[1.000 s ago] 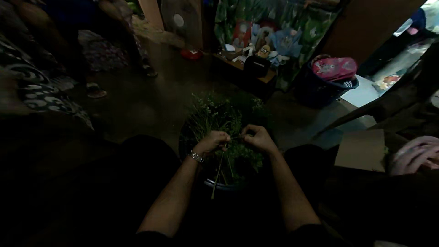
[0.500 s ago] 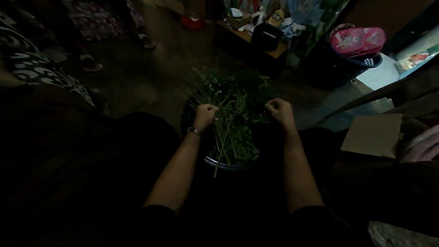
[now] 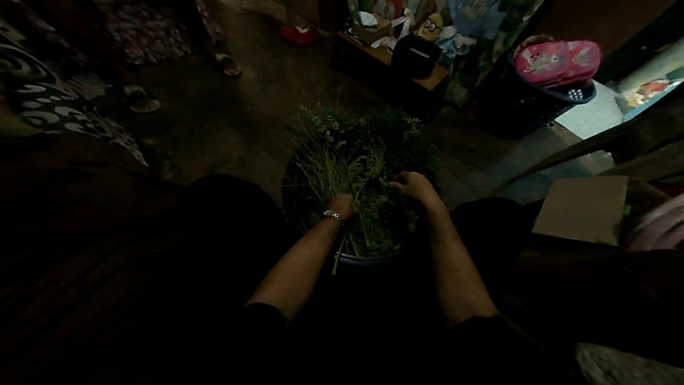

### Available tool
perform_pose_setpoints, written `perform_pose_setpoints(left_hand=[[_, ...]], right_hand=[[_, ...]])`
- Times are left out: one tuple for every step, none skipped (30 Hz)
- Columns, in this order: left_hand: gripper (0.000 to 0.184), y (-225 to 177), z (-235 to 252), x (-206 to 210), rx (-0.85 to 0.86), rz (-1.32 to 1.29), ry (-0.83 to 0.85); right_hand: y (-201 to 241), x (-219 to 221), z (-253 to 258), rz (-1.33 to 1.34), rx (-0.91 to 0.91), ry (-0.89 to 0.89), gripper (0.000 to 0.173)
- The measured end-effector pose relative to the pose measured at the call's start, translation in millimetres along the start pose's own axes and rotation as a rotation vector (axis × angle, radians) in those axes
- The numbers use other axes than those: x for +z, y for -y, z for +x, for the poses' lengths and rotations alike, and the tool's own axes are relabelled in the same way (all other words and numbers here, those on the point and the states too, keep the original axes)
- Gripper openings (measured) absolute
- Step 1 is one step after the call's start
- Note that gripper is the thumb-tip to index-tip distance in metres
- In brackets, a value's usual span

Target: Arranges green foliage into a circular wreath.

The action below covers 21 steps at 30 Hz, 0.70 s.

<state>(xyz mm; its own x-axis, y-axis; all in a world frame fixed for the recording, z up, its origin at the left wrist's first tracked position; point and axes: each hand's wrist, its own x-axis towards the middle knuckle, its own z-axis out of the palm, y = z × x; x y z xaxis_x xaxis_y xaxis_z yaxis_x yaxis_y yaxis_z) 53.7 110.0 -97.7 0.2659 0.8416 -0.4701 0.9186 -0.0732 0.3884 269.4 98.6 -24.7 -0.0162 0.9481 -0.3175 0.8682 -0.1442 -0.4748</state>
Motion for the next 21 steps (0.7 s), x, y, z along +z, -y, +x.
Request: perform_pose_setpoints(left_hand=[[0.04,0.6,2.6,1.5,0.0,-0.006,0.005],[0.035,-0.2,2.9,1.2,-0.008,-0.021,-0.001],[0.032,-2.1,0.9,-1.2,-0.019,-0.038,-0.008],[0.031,-3.8,-0.9,-3.7,-0.036,-0.066,-0.016],[0.03,-4.7,-2.2,-5.9,-0.054,-0.111,-0.026],[0.03,-4.0,-2.3,-6.5,-0.059,-0.17,-0.047],[0.03,-2.9,-3.1,-6.8,-0.05,-0.241,-0.076],[0.03,-3.2,-5.4,-9.2,-0.026,-0.315,-0.1],[0.031,-4.9,-8.7,-13.0,0.007,-0.372,-0.125],[0.031,-8.8,-14.2,-19.0,0.03,-0.414,-0.132],[0.032,-13.4,-20.9,-25.2,0.055,-0.452,-0.133],[0.032,-17.6,-27.6,-30.2,0.082,-0.485,-0.127],[0.032,-20.7,-33.2,-32.9,0.11,-0.516,-0.121],[0.031,-22.8,-37.1,-33.1,0.136,-0.548,-0.12],[0.03,-24.9,-41.2,-33.7,0.156,-0.582,-0.112],[0.028,-27.2,-45.9,-34.6,0.175,-0.618,-0.103],[0.028,-29.7,-50.9,-36.5,0.185,-0.652,-0.086],[0.028,-32.4,-55.9,-38.3,0.186,-0.685,-0.074],[0.027,-34.9,-59.9,-39.9,0.183,-0.725,-0.063],[0.026,-36.8,-62.9,-41.0,0.177,-0.77,-0.059],[0.026,-37.9,-65.3,-42.3,0.17,-0.807,-0.054]], right_hand=[[0.0,-0.2,0.1,-0.005,0.006,0.002,0.043],[-0.2,-0.3,0.4,-0.009,0.009,0.005,0.042],[-0.2,-0.4,0.7,-0.017,0.018,0.008,0.042],[-0.6,0.1,0.9,-0.022,0.025,0.004,0.042],[-1.2,1.2,0.7,-0.021,0.031,-0.008,0.041],[-0.1,2.2,-0.7,-0.014,0.047,-0.015,0.041],[2.2,2.3,-2.3,-0.007,0.063,-0.01,0.041],[5.3,1.4,-3.9,-0.007,0.074,0.003,0.04],[9.1,-0.1,-4.8,-0.018,0.084,0.027,0.041],[12.6,-0.9,-5.3,-0.02,0.083,0.042,0.04],[16.2,-1.0,-6.3,-0.013,0.075,0.044,0.039],[18.5,0.3,-6.2,0.0,0.061,0.036,0.038],[18.7,3.3,-4.2,0.016,0.043,0.023,0.038],[17.8,7.0,-1.1,0.029,0.022,0.009,0.038],[17.5,9.1,1.5,0.035,-0.005,0.005,0.04],[17.0,11.5,4.1,0.05,-0.04,-0.008,0.041],[17.9,13.4,5.4,0.07,-0.073,-0.025,0.042],[20.1,14.4,4.7,0.086,-0.103,-0.046,0.041],[22.7,14.5,3.0,0.098,-0.129,-0.058,0.04],[24.9,14.2,0.7,0.1,-0.154,-0.066,0.039],[26.5,13.8,-1.3,0.1,-0.173,-0.071,0.038]])
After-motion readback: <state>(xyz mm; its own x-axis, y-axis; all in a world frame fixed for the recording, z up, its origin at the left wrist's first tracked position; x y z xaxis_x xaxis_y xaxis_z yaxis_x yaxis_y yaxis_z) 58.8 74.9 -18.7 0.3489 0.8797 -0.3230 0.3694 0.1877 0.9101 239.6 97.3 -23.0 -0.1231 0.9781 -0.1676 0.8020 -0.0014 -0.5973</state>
